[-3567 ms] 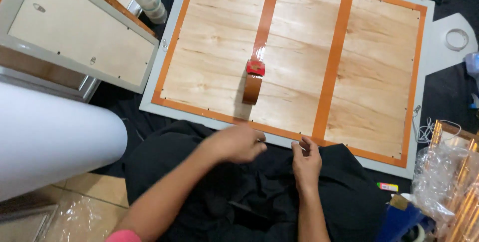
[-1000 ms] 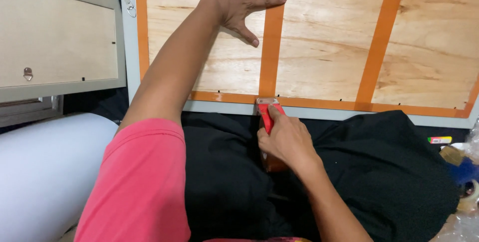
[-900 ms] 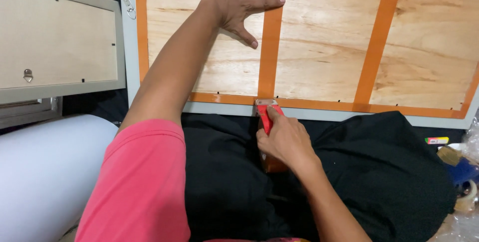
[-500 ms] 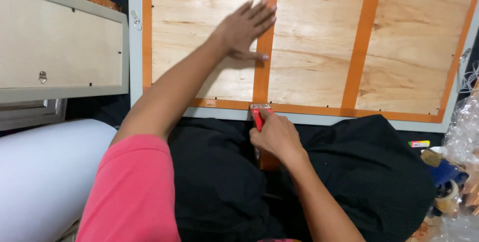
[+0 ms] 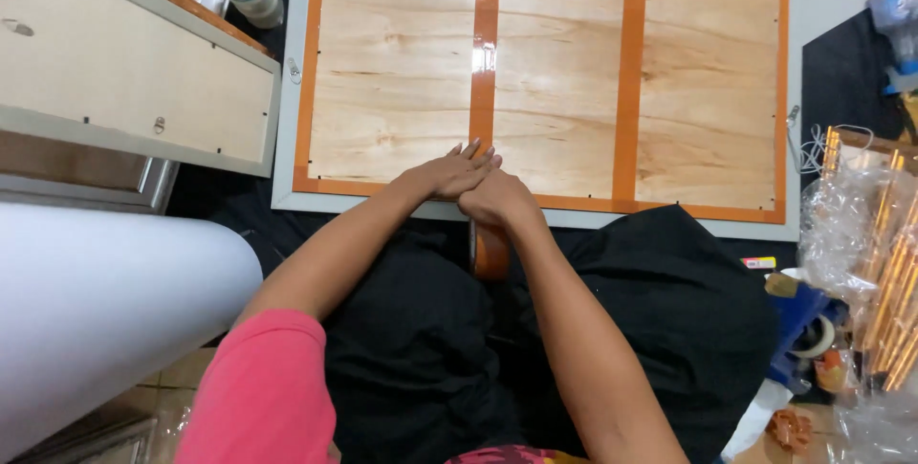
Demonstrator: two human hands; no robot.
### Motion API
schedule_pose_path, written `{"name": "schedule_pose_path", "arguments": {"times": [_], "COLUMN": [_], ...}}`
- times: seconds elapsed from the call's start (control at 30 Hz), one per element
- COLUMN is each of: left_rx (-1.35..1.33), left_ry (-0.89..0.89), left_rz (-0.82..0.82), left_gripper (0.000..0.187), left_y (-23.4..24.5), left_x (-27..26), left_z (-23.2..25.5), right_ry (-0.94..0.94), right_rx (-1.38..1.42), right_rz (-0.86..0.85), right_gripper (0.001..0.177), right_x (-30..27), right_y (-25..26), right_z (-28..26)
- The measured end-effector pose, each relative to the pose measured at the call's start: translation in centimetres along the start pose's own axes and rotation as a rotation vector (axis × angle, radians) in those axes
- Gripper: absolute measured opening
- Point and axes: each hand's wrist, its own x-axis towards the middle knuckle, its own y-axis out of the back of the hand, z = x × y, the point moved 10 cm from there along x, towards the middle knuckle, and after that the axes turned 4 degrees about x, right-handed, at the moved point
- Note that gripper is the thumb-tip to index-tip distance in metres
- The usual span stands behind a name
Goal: The person applies brown packing tape to a large wooden board using a handheld tape dispenser. They create a border around the edges and add two vertical strips down the center, smoothing each strip with their hand.
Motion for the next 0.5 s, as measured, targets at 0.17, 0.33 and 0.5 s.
{"name": "schedule_pose_path", "arguments": {"times": [0.17, 0.33, 0.5], "left_rx": [-0.112, 0.129, 0.350], "left_ry": [0.072, 0.477, 0.543], "left_rz": [-0.079, 0.118, 0.372], "left_gripper": [0.080, 0.078, 0.074], "left_y": [2.2, 4.1, 17.6], "left_x": [-5.9, -3.7, -13.1], "left_z": [3.1, -2.0, 5.8], "right_ry": [0.007, 0.000, 0.021], "right_rx": [-0.032, 0.044, 0.012], "right_rz": [0.028, 0.152, 0.248], "right_gripper": [0.076, 0.074, 0.066], "right_x": [-1.1, -1.0, -1.4], "right_y": [-1.8, -2.8, -3.2], "right_z": [1.7, 3.7, 4.7]}}
